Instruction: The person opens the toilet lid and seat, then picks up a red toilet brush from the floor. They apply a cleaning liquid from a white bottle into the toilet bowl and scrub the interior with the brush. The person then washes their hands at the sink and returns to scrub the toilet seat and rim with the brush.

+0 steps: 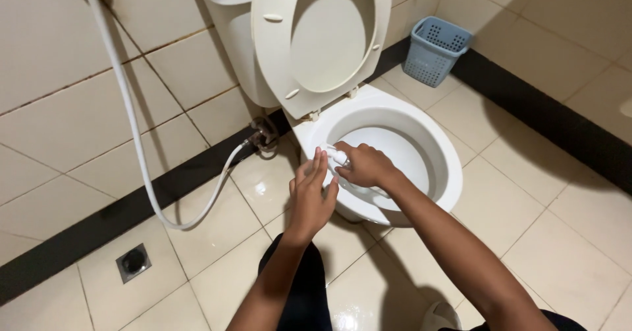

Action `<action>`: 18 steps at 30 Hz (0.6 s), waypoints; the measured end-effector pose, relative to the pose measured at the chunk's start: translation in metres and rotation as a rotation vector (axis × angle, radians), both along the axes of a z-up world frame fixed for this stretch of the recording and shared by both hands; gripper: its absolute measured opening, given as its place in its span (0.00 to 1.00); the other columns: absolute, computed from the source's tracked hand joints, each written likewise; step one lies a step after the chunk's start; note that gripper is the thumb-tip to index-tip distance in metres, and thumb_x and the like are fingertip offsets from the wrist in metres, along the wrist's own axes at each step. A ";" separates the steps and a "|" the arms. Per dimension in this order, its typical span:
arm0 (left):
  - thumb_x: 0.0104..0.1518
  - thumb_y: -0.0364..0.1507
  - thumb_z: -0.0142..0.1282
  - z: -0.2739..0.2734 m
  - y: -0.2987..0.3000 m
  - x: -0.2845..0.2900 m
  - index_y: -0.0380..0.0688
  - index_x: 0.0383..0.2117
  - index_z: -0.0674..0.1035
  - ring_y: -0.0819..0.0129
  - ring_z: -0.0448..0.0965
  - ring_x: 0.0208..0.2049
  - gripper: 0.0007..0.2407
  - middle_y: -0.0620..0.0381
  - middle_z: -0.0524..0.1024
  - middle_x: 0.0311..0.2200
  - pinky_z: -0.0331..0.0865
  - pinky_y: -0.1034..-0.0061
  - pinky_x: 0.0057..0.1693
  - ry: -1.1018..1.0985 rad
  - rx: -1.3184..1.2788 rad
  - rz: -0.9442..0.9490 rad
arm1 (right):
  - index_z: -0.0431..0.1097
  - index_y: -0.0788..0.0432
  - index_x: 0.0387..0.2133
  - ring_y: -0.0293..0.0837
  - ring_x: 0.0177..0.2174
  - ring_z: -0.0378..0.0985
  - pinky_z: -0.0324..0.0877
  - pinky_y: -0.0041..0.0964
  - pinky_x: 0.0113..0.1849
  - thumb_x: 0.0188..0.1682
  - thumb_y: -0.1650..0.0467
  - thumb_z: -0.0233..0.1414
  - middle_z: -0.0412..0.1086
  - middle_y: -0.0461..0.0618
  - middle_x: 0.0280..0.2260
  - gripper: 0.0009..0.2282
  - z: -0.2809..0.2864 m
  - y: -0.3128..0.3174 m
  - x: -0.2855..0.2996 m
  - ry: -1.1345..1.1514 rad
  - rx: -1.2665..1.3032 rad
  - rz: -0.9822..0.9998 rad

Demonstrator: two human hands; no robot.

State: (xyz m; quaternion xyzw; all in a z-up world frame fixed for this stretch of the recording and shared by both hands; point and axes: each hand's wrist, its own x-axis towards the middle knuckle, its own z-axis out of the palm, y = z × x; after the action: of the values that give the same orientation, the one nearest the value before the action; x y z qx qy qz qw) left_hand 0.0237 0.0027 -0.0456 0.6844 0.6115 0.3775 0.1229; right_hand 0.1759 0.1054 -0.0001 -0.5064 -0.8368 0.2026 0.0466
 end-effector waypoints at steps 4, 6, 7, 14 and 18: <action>0.61 0.32 0.54 -0.002 -0.010 -0.005 0.40 0.67 0.66 0.52 0.66 0.65 0.26 0.48 0.64 0.68 0.59 0.56 0.64 0.002 0.090 0.002 | 0.62 0.44 0.61 0.57 0.35 0.81 0.75 0.53 0.40 0.44 0.62 0.57 0.78 0.57 0.31 0.28 0.017 -0.005 -0.005 -0.030 -0.047 0.052; 0.62 0.31 0.54 -0.003 -0.014 -0.005 0.40 0.67 0.66 0.52 0.66 0.65 0.25 0.49 0.64 0.68 0.59 0.56 0.64 0.003 0.113 0.014 | 0.61 0.43 0.62 0.57 0.34 0.82 0.75 0.52 0.40 0.44 0.62 0.57 0.78 0.57 0.30 0.29 0.022 -0.009 -0.008 -0.052 -0.085 0.045; 0.62 0.32 0.54 -0.003 -0.016 -0.005 0.41 0.67 0.66 0.51 0.66 0.65 0.25 0.48 0.65 0.68 0.59 0.57 0.64 0.003 0.107 0.024 | 0.60 0.44 0.63 0.56 0.34 0.82 0.75 0.52 0.40 0.44 0.62 0.56 0.78 0.57 0.29 0.29 0.022 -0.012 -0.009 -0.053 -0.089 0.054; 0.64 0.32 0.52 -0.022 -0.024 -0.008 0.39 0.66 0.67 0.49 0.66 0.65 0.24 0.46 0.66 0.67 0.58 0.58 0.65 -0.021 0.156 0.037 | 0.62 0.46 0.60 0.58 0.33 0.80 0.74 0.53 0.38 0.46 0.63 0.57 0.76 0.58 0.28 0.26 0.018 -0.023 -0.015 -0.078 -0.073 0.080; 0.64 0.32 0.53 -0.024 -0.028 -0.008 0.40 0.66 0.68 0.50 0.66 0.66 0.23 0.46 0.66 0.67 0.57 0.57 0.67 -0.011 0.139 0.037 | 0.65 0.48 0.57 0.57 0.31 0.81 0.75 0.53 0.37 0.45 0.66 0.56 0.77 0.57 0.27 0.24 0.009 -0.020 -0.014 -0.106 -0.037 0.105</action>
State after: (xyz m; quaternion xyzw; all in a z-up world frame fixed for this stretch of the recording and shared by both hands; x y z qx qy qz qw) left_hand 0.0160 -0.0252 -0.0694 0.6779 0.5955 0.4250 0.0713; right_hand 0.1617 0.0853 0.0089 -0.4725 -0.8597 0.1933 -0.0179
